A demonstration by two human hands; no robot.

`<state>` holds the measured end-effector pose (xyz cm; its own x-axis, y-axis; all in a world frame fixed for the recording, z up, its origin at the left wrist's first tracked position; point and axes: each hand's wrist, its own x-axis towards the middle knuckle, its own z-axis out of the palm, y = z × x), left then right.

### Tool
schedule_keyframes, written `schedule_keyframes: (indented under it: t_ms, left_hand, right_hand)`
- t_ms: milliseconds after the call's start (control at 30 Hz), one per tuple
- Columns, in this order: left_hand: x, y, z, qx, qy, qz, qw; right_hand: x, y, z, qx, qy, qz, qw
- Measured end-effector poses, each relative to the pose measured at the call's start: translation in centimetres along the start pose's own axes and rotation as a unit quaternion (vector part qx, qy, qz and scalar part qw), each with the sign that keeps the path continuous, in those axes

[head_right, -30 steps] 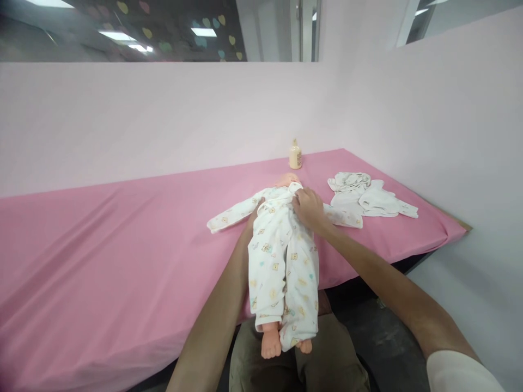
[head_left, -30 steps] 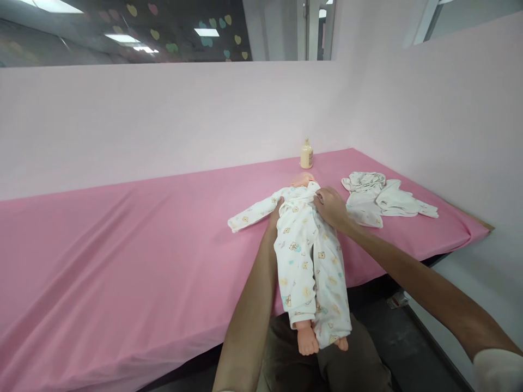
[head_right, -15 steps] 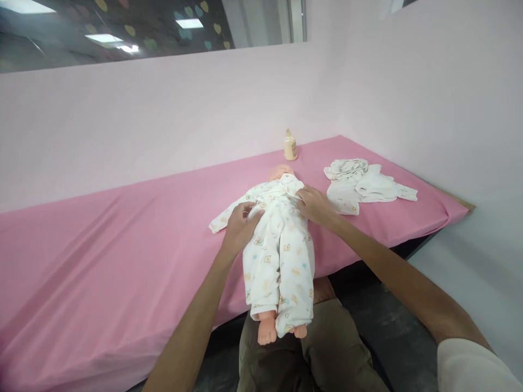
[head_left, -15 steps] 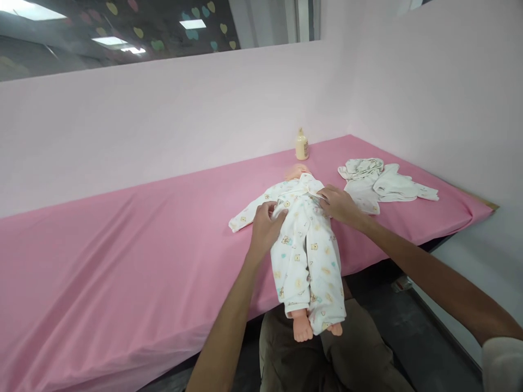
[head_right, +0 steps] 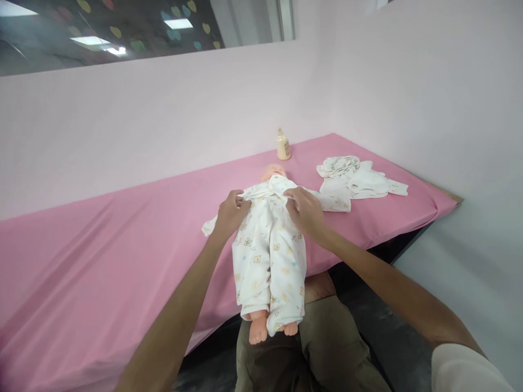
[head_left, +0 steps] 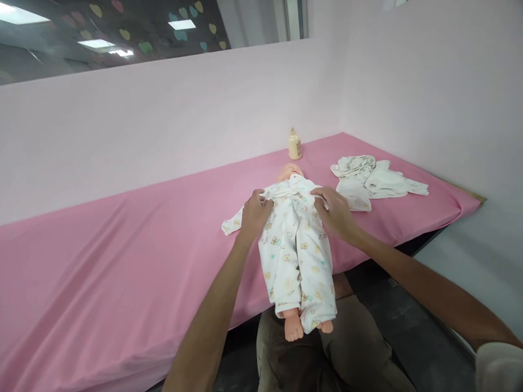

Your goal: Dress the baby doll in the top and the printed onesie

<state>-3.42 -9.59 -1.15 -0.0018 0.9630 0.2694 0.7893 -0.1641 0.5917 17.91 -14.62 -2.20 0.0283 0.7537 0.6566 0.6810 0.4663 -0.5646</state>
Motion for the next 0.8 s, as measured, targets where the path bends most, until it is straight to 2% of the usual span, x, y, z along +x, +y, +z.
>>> schedule_keyframes:
  t_ms: [133,233,300,400,567,700,800]
  left_hand:
    - [1.6,-0.2,-0.8,0.083,-0.084,-0.013,0.993]
    - [2.3,-0.3,-1.2,0.166,-0.104,0.013,0.981]
    - [2.6,-0.5,-1.1,0.189,-0.097,0.057,0.976]
    - [2.6,-0.7,-0.7,0.139,-0.083,0.106,0.981]
    - [1.3,-0.2,-0.7,0.074,0.02,0.039,0.996]
    - [-1.2,-0.5,-1.4,0.173,0.032,0.068,0.982]
    - [-3.3,-1.6,-2.1,0.297,0.039,0.082,0.951]
  right_hand:
    - [-1.6,0.8,1.4,0.005,0.001,0.011,1.0]
    - [-2.5,1.9,2.8,0.002,0.0,-0.002,1.0]
    - [-3.0,2.4,3.5,0.003,0.014,-0.015,1.0]
    - [-3.5,2.7,3.9,0.012,0.031,-0.016,0.999]
    - [-3.9,2.9,3.8,0.028,0.042,-0.012,0.999]
    - [-4.3,2.8,3.4,0.042,0.051,0.005,0.998]
    - [-4.6,2.4,3.1,0.066,0.072,0.001,0.995]
